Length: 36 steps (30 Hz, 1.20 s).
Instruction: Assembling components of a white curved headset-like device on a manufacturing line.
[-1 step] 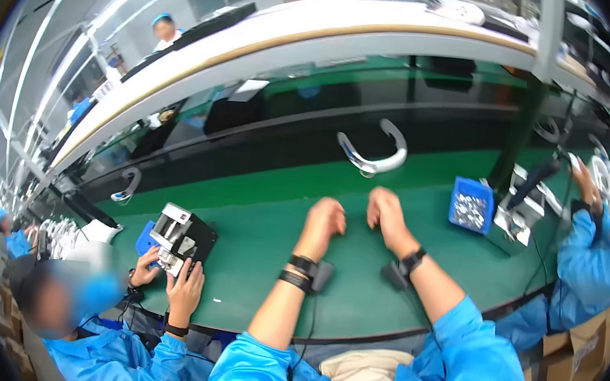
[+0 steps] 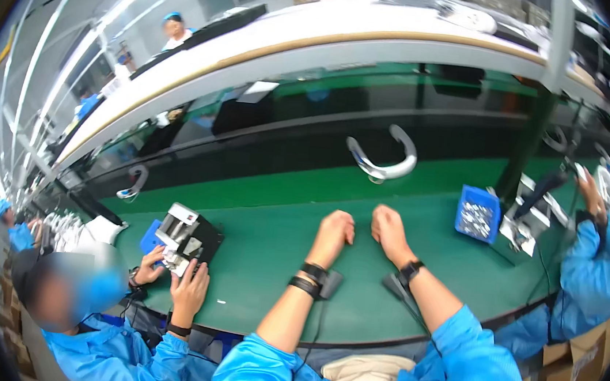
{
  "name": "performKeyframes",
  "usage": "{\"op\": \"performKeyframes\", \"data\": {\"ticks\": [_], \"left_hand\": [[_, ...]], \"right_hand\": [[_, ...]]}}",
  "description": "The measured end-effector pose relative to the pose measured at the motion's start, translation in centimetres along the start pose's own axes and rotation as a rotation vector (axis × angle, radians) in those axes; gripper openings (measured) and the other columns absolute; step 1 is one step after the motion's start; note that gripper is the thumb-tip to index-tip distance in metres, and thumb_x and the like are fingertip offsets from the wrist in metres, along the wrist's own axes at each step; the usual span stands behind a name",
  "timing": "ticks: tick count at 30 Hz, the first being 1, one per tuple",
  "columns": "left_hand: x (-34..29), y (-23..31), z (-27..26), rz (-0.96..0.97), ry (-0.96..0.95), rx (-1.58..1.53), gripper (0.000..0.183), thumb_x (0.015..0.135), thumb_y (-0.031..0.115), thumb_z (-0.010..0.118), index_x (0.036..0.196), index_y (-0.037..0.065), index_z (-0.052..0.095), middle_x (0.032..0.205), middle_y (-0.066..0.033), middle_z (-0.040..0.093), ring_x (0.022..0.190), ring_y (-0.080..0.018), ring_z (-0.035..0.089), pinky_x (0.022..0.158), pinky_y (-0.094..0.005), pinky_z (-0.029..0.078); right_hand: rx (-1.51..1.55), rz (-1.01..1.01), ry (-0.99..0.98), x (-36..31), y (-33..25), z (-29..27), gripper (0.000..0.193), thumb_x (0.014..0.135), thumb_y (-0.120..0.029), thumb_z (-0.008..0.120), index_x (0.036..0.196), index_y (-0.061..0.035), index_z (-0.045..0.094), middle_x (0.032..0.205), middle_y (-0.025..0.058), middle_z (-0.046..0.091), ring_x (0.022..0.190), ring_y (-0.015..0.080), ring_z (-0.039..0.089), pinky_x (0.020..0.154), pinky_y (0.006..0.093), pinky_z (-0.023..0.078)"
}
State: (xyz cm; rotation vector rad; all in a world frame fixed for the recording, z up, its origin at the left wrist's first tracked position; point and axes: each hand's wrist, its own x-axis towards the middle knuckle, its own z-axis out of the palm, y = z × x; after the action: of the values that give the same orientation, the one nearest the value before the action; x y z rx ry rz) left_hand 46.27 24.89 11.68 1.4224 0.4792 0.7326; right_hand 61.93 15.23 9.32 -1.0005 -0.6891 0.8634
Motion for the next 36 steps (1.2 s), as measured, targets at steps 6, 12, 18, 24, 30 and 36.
{"op": "performKeyframes", "data": {"ticks": [6,12,18,24,30,36], "left_hand": [[-0.7,-4.0,1.2,0.024,0.093,-0.127,0.029,0.111,0.03,0.056,0.089,0.011,0.058,0.071,0.0091,0.042,0.062,-0.0038,0.037,0.055,-0.0244,0.033],[-0.2,-3.5,1.7,0.104,0.102,0.001,0.041,0.111,0.025,0.055,0.076,0.009,0.04,0.071,0.0072,0.034,0.067,-0.0047,0.032,0.057,-0.0284,0.03],[0.2,-2.9,2.1,0.054,0.073,0.021,0.041,0.111,0.024,0.054,0.078,0.005,0.038,0.071,0.0061,0.034,0.069,-0.0058,0.029,0.057,-0.0296,0.029],[0.0,-2.5,2.0,0.032,0.038,0.022,0.04,0.112,0.022,0.053,0.079,0.003,0.041,0.071,0.004,0.037,0.07,-0.0066,0.032,0.058,-0.031,0.031],[0.1,-2.0,1.5,0.045,0.095,0.006,0.036,0.112,0.022,0.052,0.084,0.001,0.046,0.073,0.001,0.045,0.071,-0.008,0.039,0.06,-0.0314,0.039],[0.3,-2.1,1.9,0.044,0.072,-0.085,0.023,0.112,0.02,0.051,0.095,0.005,0.051,0.078,0.0026,0.049,0.072,-0.0058,0.042,0.061,-0.0284,0.039]], "right_hand": [[-0.405,-0.08,-0.043,-1.6,1.0,-1.0,0.038,0.105,-0.019,0.061,0.072,-0.0163,0.042,0.064,-0.008,0.039,0.055,0.0036,0.035,0.047,0.0242,0.027],[-0.42,0.016,-0.045,-1.5,0.0,0.4,0.04,0.106,-0.015,0.06,0.072,-0.0151,0.038,0.065,-0.0079,0.037,0.056,0.0029,0.033,0.048,0.0244,0.025],[-0.391,0.048,-0.11,-0.9,0.4,-0.1,0.039,0.109,-0.019,0.057,0.076,-0.0178,0.037,0.064,-0.0106,0.034,0.052,-0.0003,0.028,0.044,0.0217,0.019],[-0.432,0.053,-0.107,-1.2,0.2,0.5,0.039,0.111,-0.02,0.057,0.076,-0.0169,0.038,0.064,-0.0101,0.036,0.052,-0.0003,0.031,0.044,0.0209,0.023],[-0.471,0.029,-0.118,-0.9,0.2,1.2,0.038,0.111,-0.021,0.057,0.077,-0.0153,0.041,0.063,-0.0078,0.04,0.052,0.0013,0.035,0.044,0.0209,0.029],[-0.469,0.013,-0.103,-0.7,0.2,0.5,0.038,0.11,-0.017,0.057,0.076,-0.013,0.041,0.063,-0.0063,0.042,0.052,0.0021,0.039,0.044,0.0213,0.031]]}}
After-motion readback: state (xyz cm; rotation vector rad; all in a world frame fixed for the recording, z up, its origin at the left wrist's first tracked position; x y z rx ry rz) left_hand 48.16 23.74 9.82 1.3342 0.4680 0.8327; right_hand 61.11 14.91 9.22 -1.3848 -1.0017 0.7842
